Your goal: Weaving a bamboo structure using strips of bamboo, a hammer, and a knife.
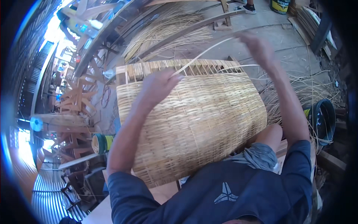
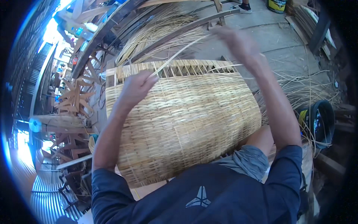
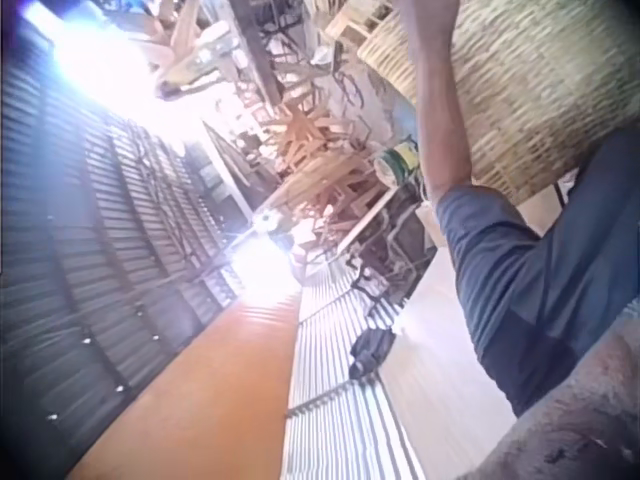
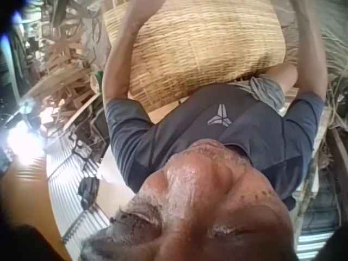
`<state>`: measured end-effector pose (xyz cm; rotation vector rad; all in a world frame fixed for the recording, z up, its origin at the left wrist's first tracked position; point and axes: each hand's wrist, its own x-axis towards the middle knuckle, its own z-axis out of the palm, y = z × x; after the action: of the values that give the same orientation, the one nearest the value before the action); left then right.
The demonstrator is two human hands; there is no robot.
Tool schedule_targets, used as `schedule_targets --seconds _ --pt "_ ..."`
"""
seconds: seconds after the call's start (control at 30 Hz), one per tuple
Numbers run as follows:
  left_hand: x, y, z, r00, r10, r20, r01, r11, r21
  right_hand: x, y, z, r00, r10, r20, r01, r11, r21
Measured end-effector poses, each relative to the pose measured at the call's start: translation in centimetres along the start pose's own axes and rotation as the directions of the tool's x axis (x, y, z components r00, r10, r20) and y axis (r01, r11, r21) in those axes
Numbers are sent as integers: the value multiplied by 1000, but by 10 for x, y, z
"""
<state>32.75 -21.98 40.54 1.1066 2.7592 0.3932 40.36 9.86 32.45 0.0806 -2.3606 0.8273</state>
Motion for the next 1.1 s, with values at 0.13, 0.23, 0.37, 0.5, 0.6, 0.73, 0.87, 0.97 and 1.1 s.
schedule_targets --seconds 0.13,0.23,0.37,0.5,0.6,0.73,0.87,0.97,1.1 --pt "-73 -40 -18 999 -44 -5 44 997 62 -53 101 -42 910 260 -322 -314 941 -126" --pt "-124 -80 -29 985 -164 -61 170 977 127 -109 143 -67 810 293 -508 -430 886 -174" --pt "-151 -97 -54 962 -183 -203 216 965 151 -155 173 -68 675 562 -478 -651 758 -29" --pt "-106 -79 -60 895 -377 -236 387 922 -7 -234 299 -92 649 644 -405 -760 553 -340" --pt "-64 -51 -28 951 -117 -287 110 993 -39 -202 256 -63 736 556 -386 -628 347 -696" --pt "-4 16 21 998 -33 -55 36 998 43 -77 47 -29 851 100 -515 -191 974 -125" --pt "46 78 55 979 161 123 -192 929 316 -39 -55 28 982 26 188 -46 993 107" --pt "70 56 50 945 298 135 -323 913 249 -39 -3 50 893 236 383 -322 930 179" --pt "94 2 62 970 48 239 -133 925 357 -49 72 82 766 544 343 -492 839 -231"
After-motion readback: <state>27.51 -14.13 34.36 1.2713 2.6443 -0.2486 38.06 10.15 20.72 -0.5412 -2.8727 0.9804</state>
